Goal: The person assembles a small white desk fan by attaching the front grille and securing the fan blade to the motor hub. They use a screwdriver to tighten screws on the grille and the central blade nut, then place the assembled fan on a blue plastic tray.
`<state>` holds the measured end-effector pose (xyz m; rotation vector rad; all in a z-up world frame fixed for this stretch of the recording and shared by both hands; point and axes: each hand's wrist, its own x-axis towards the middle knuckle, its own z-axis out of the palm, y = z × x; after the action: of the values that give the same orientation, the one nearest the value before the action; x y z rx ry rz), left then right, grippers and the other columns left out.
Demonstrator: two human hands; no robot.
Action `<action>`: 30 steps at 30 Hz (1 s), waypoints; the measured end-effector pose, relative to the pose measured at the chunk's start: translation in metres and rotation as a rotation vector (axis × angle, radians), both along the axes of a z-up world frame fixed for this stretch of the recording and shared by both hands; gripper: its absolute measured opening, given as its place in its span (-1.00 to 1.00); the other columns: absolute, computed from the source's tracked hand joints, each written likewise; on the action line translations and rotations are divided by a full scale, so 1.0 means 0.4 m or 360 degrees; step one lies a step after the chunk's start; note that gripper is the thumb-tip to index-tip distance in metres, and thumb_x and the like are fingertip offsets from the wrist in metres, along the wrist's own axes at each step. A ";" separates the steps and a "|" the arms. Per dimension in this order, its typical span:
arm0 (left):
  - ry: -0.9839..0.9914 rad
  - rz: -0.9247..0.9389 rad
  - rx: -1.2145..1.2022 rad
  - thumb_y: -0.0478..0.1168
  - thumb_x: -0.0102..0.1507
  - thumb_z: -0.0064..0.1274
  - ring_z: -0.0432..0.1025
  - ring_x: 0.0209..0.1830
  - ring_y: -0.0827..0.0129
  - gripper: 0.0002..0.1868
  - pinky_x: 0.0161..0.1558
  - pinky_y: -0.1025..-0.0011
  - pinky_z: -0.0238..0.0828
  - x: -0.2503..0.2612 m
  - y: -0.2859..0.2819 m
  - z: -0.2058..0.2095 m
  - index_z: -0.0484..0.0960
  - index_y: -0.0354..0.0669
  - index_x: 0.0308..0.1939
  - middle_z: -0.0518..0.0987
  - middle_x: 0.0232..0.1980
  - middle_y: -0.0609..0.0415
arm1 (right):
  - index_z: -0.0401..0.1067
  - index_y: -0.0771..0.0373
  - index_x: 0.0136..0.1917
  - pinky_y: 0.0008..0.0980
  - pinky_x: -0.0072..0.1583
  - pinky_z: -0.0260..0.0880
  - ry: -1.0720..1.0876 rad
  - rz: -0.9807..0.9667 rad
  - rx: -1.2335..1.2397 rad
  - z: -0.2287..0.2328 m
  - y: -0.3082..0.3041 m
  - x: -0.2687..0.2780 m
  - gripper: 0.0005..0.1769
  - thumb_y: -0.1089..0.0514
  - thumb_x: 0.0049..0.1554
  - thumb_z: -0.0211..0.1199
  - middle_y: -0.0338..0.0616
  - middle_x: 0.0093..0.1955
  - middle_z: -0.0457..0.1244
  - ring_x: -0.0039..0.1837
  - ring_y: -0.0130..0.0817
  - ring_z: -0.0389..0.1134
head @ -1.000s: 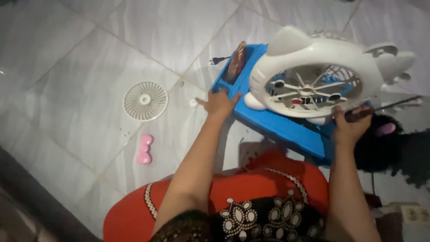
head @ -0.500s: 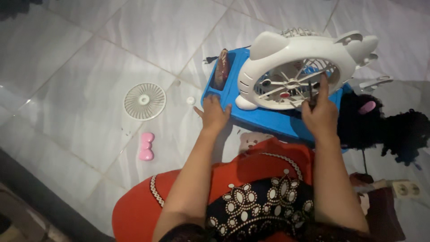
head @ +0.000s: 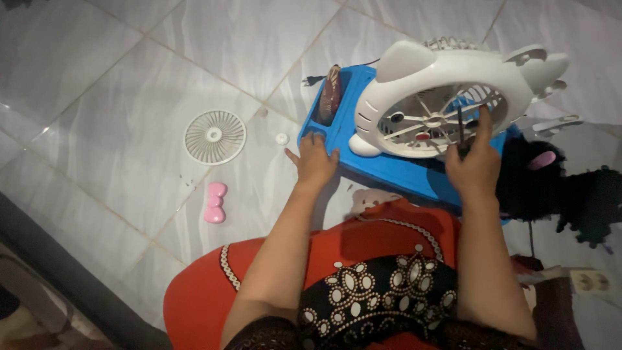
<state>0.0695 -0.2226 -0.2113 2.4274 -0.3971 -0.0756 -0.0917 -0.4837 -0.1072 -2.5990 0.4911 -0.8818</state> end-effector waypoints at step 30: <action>0.0118 0.0546 -0.0172 0.04 0.22 0.12 0.14 0.51 0.02 -0.46 0.41 -0.50 -0.38 0.146 0.152 -0.043 0.51 -0.14 0.19 0.34 0.42 -0.14 | 0.21 0.40 0.45 -0.01 0.09 0.48 0.0339 0.0033 -0.0503 0.119 0.054 0.076 -0.39 0.23 0.21 0.33 0.30 0.00 0.37 0.06 0.18 0.45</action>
<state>0.1279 -0.1616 -0.2286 2.3424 0.0501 0.0062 -0.0614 -0.4622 -0.0597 -3.0011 0.4067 -0.7287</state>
